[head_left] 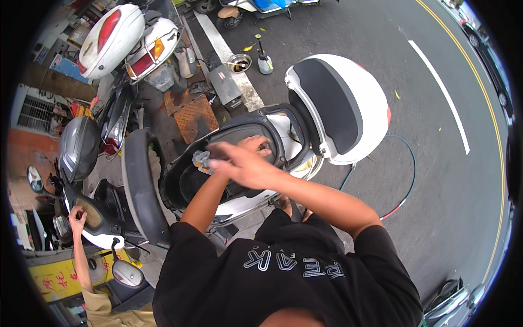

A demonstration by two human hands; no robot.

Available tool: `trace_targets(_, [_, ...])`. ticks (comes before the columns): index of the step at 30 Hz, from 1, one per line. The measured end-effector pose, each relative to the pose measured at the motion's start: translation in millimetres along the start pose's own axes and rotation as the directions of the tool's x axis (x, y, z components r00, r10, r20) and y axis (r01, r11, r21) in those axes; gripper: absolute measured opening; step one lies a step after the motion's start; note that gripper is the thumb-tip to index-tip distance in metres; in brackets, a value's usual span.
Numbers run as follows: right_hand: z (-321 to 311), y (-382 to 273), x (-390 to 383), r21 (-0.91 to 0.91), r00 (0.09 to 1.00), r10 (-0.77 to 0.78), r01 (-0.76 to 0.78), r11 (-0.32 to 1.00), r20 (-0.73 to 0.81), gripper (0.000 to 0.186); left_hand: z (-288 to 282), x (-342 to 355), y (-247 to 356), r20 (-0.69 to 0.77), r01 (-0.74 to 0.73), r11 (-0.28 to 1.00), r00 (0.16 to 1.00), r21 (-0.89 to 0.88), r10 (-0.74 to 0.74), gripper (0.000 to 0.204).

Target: The person uses a power drill and a hand tool to remove and reattach parts of a scooter's storage compartment and seat assembly while standing outdoors.

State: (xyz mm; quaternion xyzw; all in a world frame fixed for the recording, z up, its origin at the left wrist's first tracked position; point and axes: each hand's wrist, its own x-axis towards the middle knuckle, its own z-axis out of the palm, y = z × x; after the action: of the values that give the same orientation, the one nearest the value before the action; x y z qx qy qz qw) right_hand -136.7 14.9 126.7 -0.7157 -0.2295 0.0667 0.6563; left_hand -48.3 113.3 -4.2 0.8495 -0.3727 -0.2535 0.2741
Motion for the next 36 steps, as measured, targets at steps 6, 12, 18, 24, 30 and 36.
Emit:
trace_targets(6, [48.6,-55.5,33.8,0.169,0.988,-0.144,0.134,0.976,0.052,0.041,13.0,-4.7,15.6,-0.166,-0.017,0.878,0.983,-0.479,-0.072,0.030])
trace_targets(12, [9.1,-31.2,41.7,0.174,0.994,-0.072,0.086,0.981,-0.082,0.028,38.0,-134.8,57.8,-0.199,-0.097,0.339,0.939,-0.936,-0.280,0.062])
trace_targets(18, [-16.5,-8.0,45.1,0.281,0.993,0.061,-0.087,0.956,0.099,0.028,46.2,-202.7,112.4,-0.623,-0.743,-0.429,0.667,-0.514,-0.408,0.094])
trace_targets(24, [-62.5,50.9,68.4,0.142,0.986,0.166,-0.160,0.977,-0.028,0.033,11.6,-158.1,124.2,-0.636,-0.942,-0.269,0.335,-0.201,-0.696,0.048])
trace_targets(30, [-85.4,281.5,3.9,0.084,0.550,0.687,-0.749,0.657,-0.474,0.055,1.4,-195.5,109.8,-0.722,-0.957,-0.245,0.280,-0.156,-0.633,0.058])
trace_targets(36, [-60.0,259.9,6.8,0.215,0.504,0.788,-0.776,0.593,-0.353,0.074,-32.7,-225.3,110.8,-0.808,-0.979,-0.189,0.170,-0.075,-0.563,0.061])
